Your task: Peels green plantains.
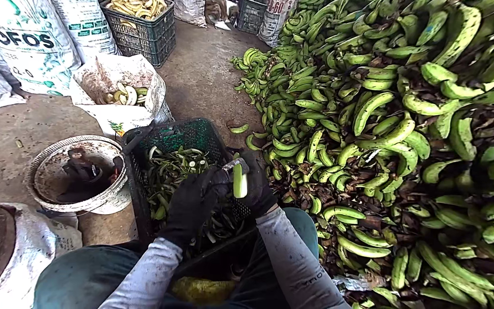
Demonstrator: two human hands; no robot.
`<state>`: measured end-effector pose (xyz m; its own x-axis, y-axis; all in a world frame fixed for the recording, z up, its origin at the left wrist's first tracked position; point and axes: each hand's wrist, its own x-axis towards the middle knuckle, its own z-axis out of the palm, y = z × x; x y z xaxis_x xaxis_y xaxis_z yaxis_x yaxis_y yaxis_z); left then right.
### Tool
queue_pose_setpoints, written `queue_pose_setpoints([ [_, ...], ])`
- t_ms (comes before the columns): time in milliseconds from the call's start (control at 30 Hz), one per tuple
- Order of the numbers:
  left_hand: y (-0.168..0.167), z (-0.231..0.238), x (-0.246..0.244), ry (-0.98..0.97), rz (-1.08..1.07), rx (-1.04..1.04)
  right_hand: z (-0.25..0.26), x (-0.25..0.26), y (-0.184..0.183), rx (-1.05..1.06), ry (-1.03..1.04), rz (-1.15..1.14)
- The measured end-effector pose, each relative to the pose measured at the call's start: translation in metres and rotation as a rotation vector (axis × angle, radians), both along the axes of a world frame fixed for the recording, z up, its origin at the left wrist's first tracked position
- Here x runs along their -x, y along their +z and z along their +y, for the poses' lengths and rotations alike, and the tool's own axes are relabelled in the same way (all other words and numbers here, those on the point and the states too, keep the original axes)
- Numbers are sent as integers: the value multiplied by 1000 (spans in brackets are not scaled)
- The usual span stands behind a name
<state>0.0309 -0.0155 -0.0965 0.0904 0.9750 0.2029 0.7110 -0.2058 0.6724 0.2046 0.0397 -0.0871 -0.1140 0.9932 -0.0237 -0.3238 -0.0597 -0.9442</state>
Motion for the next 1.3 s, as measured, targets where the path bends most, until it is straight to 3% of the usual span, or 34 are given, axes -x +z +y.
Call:
queue_pose_setpoints([
  [133,-4,2,0,48,49,-53,-3,3,-1,51,6,-104],
  [300,8,10,12,137,-166,241,-8,-8,-7,-262,215,-625],
  [333,9,12,17,165,-204,268,-10,-7,-7,-208,231,-574],
  [500,7,9,26,88,-146,215,1,-10,-14,256,205,231],
  [633,-7,-6,8,-134,61,-31,10,-28,-25,314,234,495],
  [733,-14,-15,-8,-197,127,-269,12,-31,-23,396,192,579],
  [800,-12,-17,-13,-185,143,-194,10,-29,-23,416,167,497],
  [900,-2,-9,-13,-128,104,102,2,-22,-24,328,163,317],
  [1000,-7,4,-5,-4,-6,168,-1,-13,-24,265,189,186],
  [1167,-18,26,47,218,-424,307,-6,-19,-22,127,236,9],
  [1233,-18,33,67,296,-674,365,-5,-24,-25,8,147,-268],
  [1300,-15,36,77,373,-816,415,-4,-24,-30,-86,36,-683],
])
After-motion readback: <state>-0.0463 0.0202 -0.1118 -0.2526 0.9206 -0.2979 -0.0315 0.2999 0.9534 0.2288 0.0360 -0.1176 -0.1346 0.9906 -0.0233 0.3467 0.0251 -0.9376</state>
